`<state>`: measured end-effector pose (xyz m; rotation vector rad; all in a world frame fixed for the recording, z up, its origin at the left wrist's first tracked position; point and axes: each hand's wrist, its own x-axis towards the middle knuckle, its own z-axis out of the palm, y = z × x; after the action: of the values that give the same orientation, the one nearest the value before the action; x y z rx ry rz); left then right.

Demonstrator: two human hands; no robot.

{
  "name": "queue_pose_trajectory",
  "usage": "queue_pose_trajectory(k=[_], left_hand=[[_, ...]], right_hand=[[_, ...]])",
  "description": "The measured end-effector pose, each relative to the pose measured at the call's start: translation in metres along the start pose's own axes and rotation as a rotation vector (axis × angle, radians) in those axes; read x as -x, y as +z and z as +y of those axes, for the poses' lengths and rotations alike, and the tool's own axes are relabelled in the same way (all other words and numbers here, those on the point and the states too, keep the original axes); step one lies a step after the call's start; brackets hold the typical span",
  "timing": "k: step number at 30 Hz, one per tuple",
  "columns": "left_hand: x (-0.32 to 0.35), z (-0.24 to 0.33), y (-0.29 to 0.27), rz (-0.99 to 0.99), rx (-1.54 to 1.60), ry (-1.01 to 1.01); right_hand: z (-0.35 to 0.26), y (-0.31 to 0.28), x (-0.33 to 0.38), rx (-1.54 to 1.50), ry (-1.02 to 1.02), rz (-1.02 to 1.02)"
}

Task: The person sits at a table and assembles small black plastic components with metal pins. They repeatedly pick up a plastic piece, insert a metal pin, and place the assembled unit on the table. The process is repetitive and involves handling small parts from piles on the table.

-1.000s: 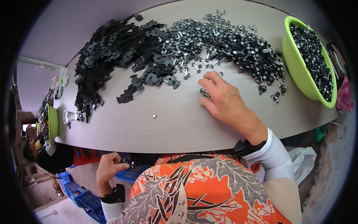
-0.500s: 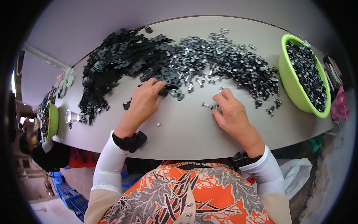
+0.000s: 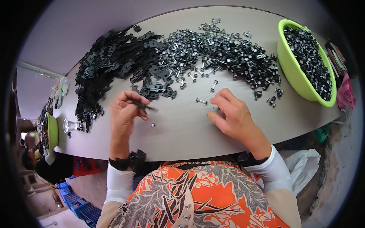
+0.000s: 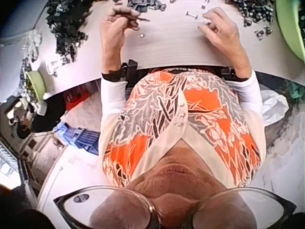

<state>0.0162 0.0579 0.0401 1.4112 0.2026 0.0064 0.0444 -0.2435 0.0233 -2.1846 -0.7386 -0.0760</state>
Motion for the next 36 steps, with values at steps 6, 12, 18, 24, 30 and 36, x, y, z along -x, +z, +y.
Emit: queue_pose_trajectory(k=[6,12,18,24,30,36], left_hand=[[0.015,-0.029,0.043,-0.098,0.193,-0.255],[0.017,-0.037,0.056,-0.35,0.126,-0.367],[0.016,-0.038,0.055,-0.33,0.023,-0.462],[0.014,-0.034,0.064,-0.425,0.163,-0.518],[0.018,-0.041,0.067,-0.459,0.172,-0.469],[0.025,-0.046,0.071,-0.491,0.323,-0.494]], right_hand=[[-0.023,0.03,0.005,-0.325,-0.145,-0.049],[-0.02,0.036,0.008,-0.372,-0.155,-0.057],[-0.013,0.025,0.008,-0.32,-0.128,0.016],[-0.019,0.032,0.008,-0.124,-0.322,0.097],[-0.019,0.032,0.01,-0.091,-0.321,0.066],[-0.014,0.03,0.019,-0.202,-0.322,0.017]])
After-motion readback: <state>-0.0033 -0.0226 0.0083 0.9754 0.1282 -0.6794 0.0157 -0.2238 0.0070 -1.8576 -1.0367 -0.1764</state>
